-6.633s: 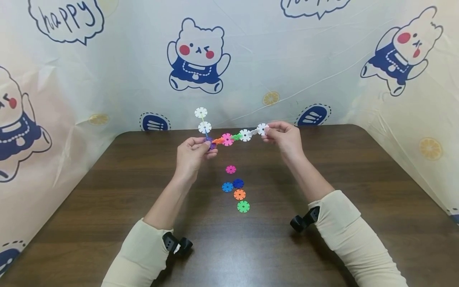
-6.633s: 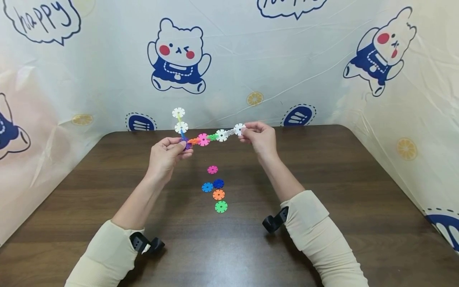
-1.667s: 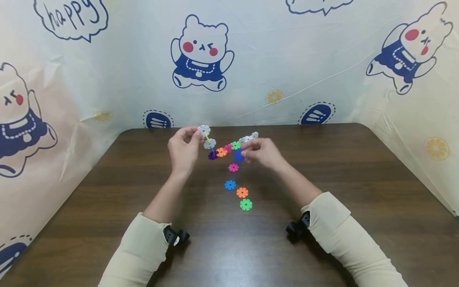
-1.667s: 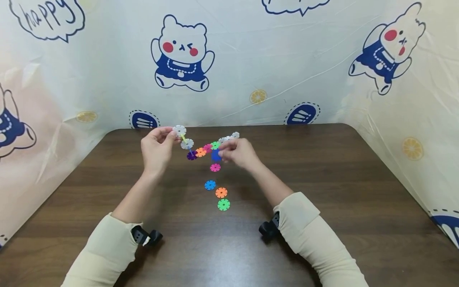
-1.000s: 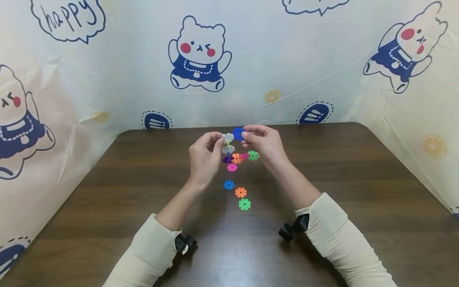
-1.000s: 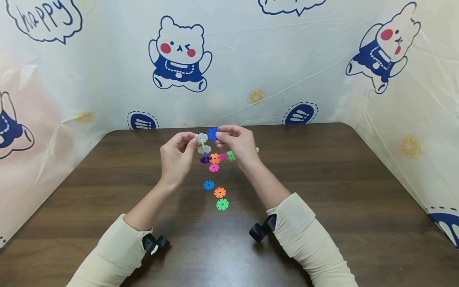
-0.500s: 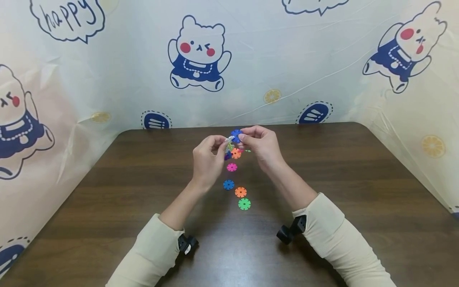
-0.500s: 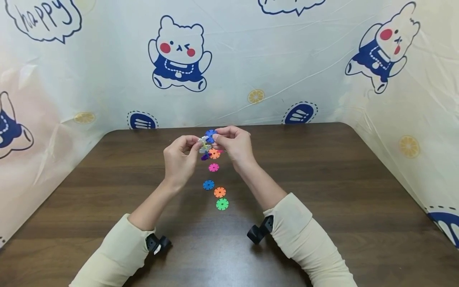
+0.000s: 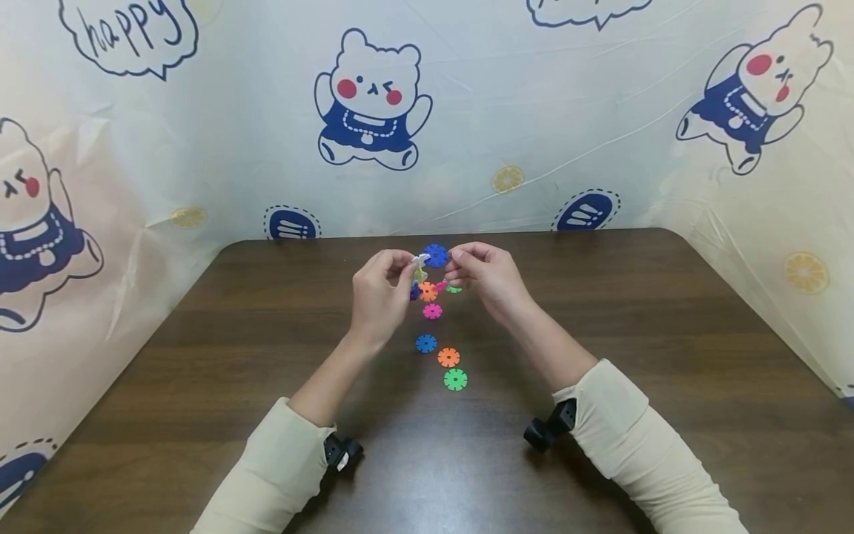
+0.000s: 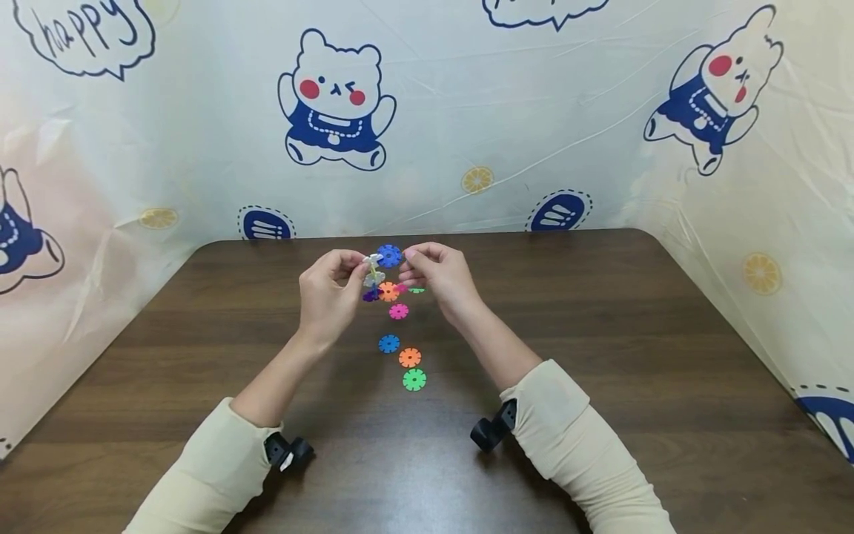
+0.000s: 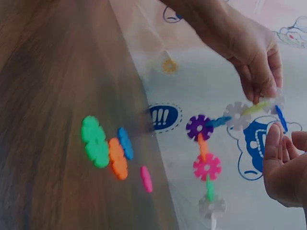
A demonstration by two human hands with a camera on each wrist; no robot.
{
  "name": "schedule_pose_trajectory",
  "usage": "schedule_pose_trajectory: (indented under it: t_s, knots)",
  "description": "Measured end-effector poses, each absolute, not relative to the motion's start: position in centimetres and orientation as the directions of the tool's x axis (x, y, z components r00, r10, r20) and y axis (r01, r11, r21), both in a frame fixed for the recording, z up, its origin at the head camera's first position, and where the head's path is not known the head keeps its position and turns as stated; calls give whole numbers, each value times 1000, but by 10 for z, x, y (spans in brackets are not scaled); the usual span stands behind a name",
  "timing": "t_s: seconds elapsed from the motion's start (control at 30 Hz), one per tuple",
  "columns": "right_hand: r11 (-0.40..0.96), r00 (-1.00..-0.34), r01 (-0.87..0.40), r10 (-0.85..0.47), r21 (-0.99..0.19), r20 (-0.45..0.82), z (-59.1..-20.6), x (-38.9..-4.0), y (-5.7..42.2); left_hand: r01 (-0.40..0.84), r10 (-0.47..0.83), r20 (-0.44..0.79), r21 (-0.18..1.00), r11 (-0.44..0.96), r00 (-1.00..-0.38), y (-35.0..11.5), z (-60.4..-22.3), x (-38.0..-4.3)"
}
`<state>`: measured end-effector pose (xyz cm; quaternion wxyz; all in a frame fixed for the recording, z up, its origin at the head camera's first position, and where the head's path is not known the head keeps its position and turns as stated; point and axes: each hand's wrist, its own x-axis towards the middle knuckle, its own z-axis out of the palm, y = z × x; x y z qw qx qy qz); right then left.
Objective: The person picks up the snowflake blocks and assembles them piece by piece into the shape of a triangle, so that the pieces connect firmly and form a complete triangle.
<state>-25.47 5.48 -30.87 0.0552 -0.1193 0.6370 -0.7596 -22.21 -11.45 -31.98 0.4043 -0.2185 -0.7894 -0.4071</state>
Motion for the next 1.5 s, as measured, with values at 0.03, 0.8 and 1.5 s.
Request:
schedule_pose_trajectory:
  t_s: [0.03,0.8,1.5]
  knots:
    - [-166,-964,-60,-245,-984,100,-310,-255,55,672,10,818,466,576,-576,-116,-319,-222]
    - [602,-711,-399,-679,-691,-181,-365,-259,60,627,-157,825,523,577,-543,-136,-310,-225]
    - [625,-768,-408,-629,-666,-120,-369,-257,66,600,-153,799,548,582,-581,-139,-309,-225]
